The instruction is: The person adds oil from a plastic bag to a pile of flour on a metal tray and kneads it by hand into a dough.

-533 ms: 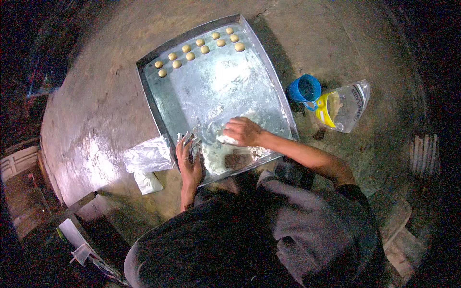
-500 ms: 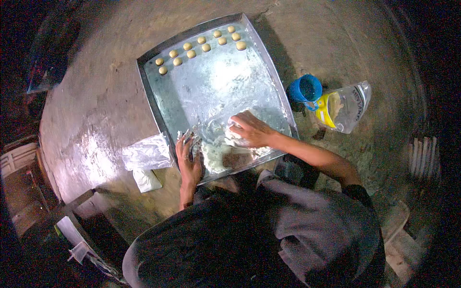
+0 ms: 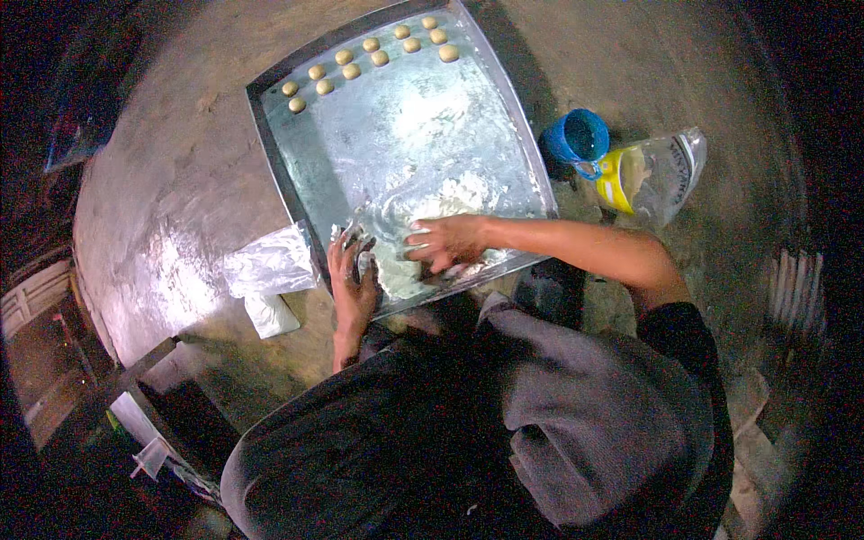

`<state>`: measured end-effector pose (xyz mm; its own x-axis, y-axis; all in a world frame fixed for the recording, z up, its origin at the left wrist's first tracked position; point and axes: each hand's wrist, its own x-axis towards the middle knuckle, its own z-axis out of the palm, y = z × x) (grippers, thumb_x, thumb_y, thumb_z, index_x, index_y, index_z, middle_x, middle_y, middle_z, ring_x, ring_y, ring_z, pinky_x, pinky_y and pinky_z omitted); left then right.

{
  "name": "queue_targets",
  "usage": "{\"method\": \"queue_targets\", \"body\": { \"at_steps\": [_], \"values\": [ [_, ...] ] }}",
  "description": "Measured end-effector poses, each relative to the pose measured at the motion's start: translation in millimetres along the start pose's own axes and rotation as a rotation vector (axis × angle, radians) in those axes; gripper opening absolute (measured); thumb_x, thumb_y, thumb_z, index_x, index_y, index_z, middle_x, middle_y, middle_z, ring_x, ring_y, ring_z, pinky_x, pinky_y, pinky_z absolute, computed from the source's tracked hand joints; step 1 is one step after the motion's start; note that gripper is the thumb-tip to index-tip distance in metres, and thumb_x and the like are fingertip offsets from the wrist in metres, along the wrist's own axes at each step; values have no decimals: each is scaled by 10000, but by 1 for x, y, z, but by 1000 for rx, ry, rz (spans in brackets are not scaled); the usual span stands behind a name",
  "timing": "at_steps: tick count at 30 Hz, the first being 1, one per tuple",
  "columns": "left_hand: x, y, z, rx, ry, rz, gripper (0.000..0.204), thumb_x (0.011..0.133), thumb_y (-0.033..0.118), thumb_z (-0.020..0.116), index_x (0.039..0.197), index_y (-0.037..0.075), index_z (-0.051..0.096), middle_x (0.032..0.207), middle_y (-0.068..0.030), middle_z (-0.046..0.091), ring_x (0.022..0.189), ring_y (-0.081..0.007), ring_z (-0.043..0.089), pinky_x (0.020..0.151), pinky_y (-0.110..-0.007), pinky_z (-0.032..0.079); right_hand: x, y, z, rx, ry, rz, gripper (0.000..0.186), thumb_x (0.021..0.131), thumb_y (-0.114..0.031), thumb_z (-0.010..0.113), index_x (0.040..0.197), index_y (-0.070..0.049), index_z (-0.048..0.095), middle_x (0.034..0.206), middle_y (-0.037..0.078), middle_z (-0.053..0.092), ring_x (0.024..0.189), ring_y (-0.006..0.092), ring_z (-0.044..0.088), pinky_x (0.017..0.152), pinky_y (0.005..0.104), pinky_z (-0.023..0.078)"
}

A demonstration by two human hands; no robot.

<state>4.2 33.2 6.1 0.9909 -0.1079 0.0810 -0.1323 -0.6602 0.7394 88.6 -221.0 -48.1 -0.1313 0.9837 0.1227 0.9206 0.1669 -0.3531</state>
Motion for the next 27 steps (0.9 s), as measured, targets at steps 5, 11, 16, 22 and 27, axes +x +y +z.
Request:
{"method": "queue_targets", "body": {
  "at_steps": [5, 11, 16, 22, 27],
  "values": [
    [1, 6, 1, 7, -34, -9, 319, 848, 28, 605, 1166, 46, 614, 1334, -187, 519, 1280, -412, 427, 1100, -494, 307, 19, 1, 23, -172, 349, 31, 105, 798, -221, 581, 897, -190, 599, 1035, 60, 561, 1014, 280, 574, 822, 409, 480],
    [-3, -2, 0, -17, -71, 4, 461, 756, -20, 617, 1210, 55, 595, 1376, -205, 473, 1311, -425, 390, 1112, -492, 300, 16, 1, 3, -120, 339, 374, 208, 761, -267, 585, 942, -168, 612, 947, 35, 581, 952, 226, 584, 758, 345, 512],
    [-8, -7, -7, 15, -88, -36, 577, 699, -51, 612, 1262, 64, 560, 1406, -208, 446, 1355, -437, 339, 1137, -495, 269, -6, -19, -47, -5, 465, 643, 502, 627, -238, 760, 1097, -100, 651, 1183, 152, 550, 1125, 342, 519, 959, 482, 421],
    [-9, -14, -3, 16, -109, -65, 575, 703, -54, 630, 1261, 63, 558, 1420, -209, 434, 1349, -445, 345, 1134, -495, 279, -29, -26, -49, 60, 600, 822, 636, 717, -223, 762, 1315, -120, 570, 1470, 194, 357, 1287, 403, 407, 1082, 500, 325],
    [-7, -10, -1, -16, -109, -24, 545, 730, -55, 651, 1257, 46, 556, 1410, -206, 446, 1334, -423, 370, 1116, -471, 308, -14, -26, -24, 263, 585, 1036, 754, 797, -402, 703, 1430, -97, 430, 1543, 213, 254, 1414, 445, 241, 1167, 513, 202]
  ]
}}
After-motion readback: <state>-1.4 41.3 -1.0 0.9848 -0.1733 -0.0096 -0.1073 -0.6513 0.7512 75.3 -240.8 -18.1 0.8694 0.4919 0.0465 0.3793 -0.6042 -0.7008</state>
